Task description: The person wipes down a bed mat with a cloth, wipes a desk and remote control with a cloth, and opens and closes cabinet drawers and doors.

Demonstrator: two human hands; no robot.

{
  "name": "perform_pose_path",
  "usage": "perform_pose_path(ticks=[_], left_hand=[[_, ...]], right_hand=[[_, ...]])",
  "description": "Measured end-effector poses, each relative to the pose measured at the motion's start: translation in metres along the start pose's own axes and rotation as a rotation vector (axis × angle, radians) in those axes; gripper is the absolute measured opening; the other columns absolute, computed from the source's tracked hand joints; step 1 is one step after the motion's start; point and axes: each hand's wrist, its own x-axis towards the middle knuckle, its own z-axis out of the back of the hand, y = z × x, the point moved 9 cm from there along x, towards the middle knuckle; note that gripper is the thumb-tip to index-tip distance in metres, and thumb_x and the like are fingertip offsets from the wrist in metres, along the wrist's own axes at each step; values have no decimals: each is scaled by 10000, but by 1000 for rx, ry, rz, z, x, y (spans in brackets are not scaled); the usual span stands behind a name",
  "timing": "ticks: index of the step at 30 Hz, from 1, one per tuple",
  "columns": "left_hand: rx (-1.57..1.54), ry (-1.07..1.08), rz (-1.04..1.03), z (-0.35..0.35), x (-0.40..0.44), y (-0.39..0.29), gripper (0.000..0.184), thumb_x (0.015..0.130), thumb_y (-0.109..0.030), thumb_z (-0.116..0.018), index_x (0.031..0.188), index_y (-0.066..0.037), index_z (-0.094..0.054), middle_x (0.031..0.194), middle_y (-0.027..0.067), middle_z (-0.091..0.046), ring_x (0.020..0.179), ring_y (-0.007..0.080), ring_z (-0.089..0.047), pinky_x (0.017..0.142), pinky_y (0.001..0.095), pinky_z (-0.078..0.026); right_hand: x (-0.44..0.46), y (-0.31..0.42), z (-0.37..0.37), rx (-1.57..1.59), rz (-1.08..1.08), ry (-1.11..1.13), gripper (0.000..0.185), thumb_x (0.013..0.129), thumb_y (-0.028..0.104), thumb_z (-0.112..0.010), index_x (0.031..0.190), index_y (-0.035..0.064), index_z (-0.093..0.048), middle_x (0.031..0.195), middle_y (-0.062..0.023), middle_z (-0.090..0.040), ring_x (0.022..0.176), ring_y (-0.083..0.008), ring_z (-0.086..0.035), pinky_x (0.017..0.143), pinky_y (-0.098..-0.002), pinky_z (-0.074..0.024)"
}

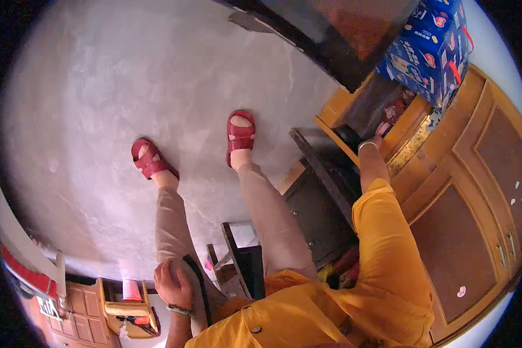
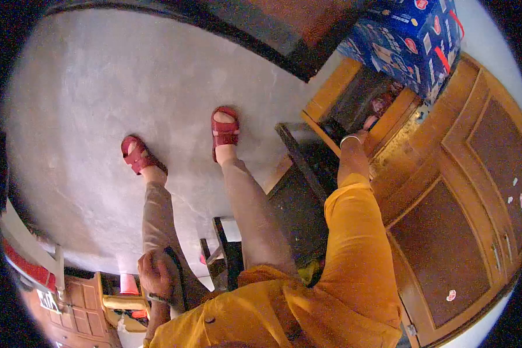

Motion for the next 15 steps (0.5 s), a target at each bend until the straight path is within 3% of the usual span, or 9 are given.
perform_pose_path(ticks=[2, 4, 6, 8, 10, 15], left_hand=[[14, 14, 11, -1, 3, -2, 398, 834, -271, -531, 1114, 11, -561, 1069, 212, -575, 1003, 398, -534, 883, 465, -413], [16, 11, -10, -1, 3, -6, 395, 829, -266, -532, 1109, 11, -561, 1067, 214, -575, 1000, 399, -534, 881, 466, -413], [22, 13, -20, 0, 3, -7, 395, 823, -264, -533, 1106, 11, -562, 1066, 215, -575, 998, 400, -533, 881, 466, -413], [25, 12, -26, -1, 4, -7, 398, 817, -263, -534, 1104, 12, -562, 1066, 217, -575, 999, 402, -531, 883, 466, -411], [38, 6, -31, -2, 3, -6, 403, 813, -261, -532, 1104, 15, -562, 1070, 219, -573, 1005, 403, -529, 884, 467, -410], [47, 15, -28, -2, 3, -9, 415, 807, -257, -529, 1112, 23, -561, 1085, 219, -570, 1019, 401, -526, 889, 471, -409]], right_hand=[[79, 10, -33, 83, -19, 1, 577, 936, 365, -399, 1450, 120, -304, 1537, -48, -185, 1427, -342, -33, 1100, -565, 17], [178, 15, -66, 104, -248, -130, 565, 936, 359, -413, 1444, 129, -320, 1532, -35, -204, 1429, -304, -77, 1107, -549, -2], [176, 17, -70, 58, -252, -134, 552, 934, 352, -430, 1435, 138, -342, 1523, -25, -232, 1425, -274, -129, 1111, -537, -20], [95, 16, -40, -45, -36, -20, 537, 930, 343, -451, 1424, 148, -370, 1511, -18, -267, 1416, -251, -189, 1112, -530, -39], [119, 19, -48, 31, -38, -47, 530, 926, 345, -464, 1413, 151, -390, 1497, -20, -300, 1403, -253, -230, 1112, -527, -60], [80, 12, -35, 37, 4, -52, 533, 928, 367, -462, 1409, 147, -398, 1485, -23, -330, 1386, -239, -277, 1120, -475, -119]])
